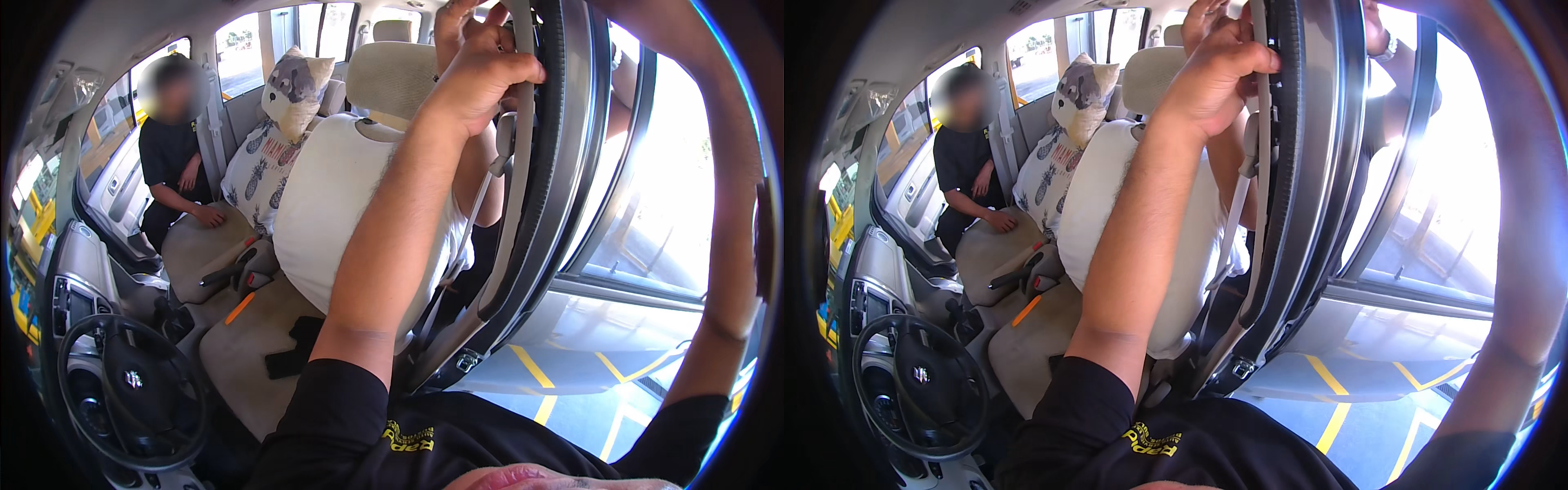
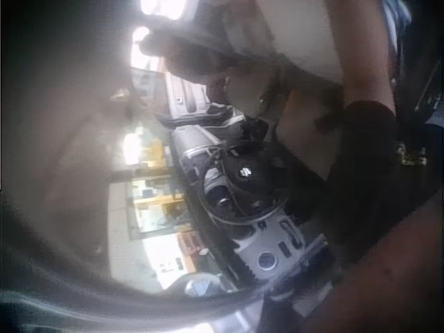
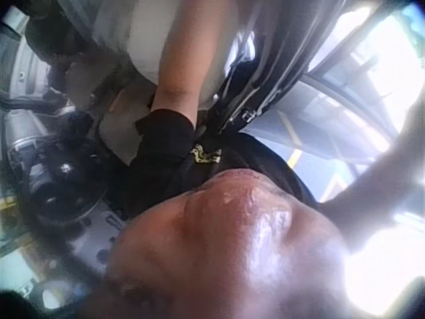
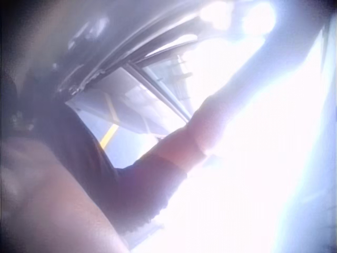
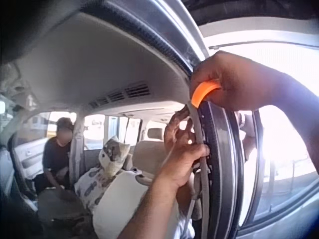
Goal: The person routes a black wire along the interior door frame of a vehicle, using an orange plastic trim tool to tuck the wire into the seam between the door panel and the frame. They work their way up the door jamb, pressing the wire into place.
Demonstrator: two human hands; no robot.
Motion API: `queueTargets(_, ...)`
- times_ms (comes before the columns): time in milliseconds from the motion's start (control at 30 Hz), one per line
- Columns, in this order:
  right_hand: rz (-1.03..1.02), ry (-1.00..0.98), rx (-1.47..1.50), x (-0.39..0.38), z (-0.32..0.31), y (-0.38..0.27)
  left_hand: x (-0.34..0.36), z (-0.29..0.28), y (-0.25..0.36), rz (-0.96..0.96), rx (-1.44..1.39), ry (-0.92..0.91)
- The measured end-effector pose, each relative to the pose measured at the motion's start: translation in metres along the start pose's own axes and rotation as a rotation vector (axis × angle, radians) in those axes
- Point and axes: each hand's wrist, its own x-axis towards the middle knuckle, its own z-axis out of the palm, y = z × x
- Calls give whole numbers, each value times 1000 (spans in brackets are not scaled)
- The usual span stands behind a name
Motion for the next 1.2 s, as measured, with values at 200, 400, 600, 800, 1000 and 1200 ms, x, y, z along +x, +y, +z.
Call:
queueTargets(200, 85, -174, -23, 15, -1, 20, 2, 6, -1, -8, 61, -6)
queueTargets(400, 162, -210, 101, 18, 6, 16, -8, -29, 2, -241, 163, 2)
queueTargets(600, 52, -238, 8, 13, -7, 24, 1, -13, -2, -224, 99, -76)
queueTargets(800, 31, -212, -44, 3, -22, 13, 4, -13, -4, -174, 127, -44)
queueTargets(1000, 40, -157, -43, -15, -17, 10, 0, -21, 5, -170, 193, -38)
queueTargets(1200, 75, -227, 177, -24, -29, 20, 11, -15, 15, -210, 181, -240)
